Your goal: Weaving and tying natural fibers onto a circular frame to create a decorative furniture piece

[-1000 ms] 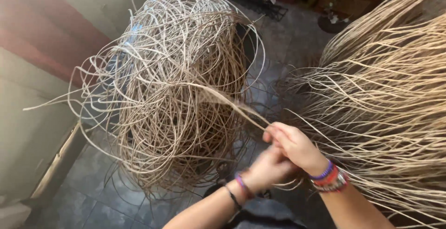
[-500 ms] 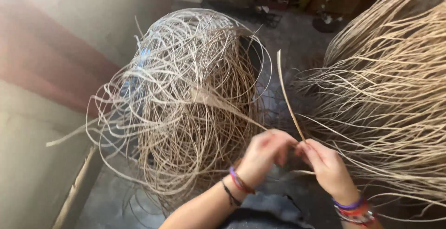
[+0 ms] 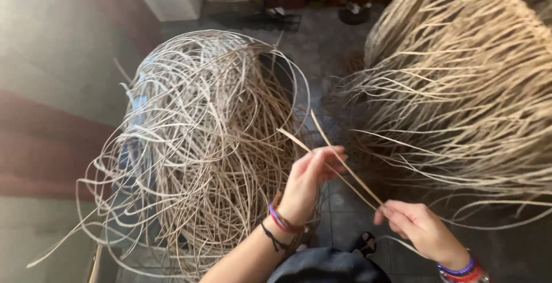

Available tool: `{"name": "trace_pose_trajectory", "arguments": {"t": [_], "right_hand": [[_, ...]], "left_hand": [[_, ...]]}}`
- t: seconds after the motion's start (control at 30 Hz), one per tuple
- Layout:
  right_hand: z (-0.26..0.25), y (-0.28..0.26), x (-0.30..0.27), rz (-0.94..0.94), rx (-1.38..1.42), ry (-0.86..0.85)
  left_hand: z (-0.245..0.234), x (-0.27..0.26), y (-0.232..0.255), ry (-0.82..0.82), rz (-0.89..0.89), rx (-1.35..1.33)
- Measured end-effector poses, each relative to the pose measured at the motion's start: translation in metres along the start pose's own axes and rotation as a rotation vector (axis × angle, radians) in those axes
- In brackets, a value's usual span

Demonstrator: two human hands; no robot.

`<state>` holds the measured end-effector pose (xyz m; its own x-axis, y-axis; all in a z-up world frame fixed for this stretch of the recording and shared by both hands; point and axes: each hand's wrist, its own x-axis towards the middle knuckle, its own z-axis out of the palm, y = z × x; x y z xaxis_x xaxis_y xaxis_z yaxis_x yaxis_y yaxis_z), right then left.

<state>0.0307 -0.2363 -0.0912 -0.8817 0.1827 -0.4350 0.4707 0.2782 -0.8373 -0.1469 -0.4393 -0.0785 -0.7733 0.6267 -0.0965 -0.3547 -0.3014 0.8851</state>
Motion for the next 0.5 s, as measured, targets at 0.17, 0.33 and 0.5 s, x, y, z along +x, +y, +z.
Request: {"name": "trace_pose_trajectory", "arguments": {"t": [0.17, 0.33, 0.5], "right_hand": [[-0.002, 0.026, -0.021, 0.107, 0.238, -0.062], [-0.012, 0.04, -0.048, 0.143, 0.487, -0.074], [-0.029, 0.063, -0.082, 0.127, 0.394, 0.011]], "left_hand": [[0.02, 0.004, -0.008, -0.167, -0.116, -0.093], [0.052, -0.003, -0.017, -0.406, -0.043, 0.045], [0.094, -0.007, -0.039, -0.46, -0.048, 0.172]]}}
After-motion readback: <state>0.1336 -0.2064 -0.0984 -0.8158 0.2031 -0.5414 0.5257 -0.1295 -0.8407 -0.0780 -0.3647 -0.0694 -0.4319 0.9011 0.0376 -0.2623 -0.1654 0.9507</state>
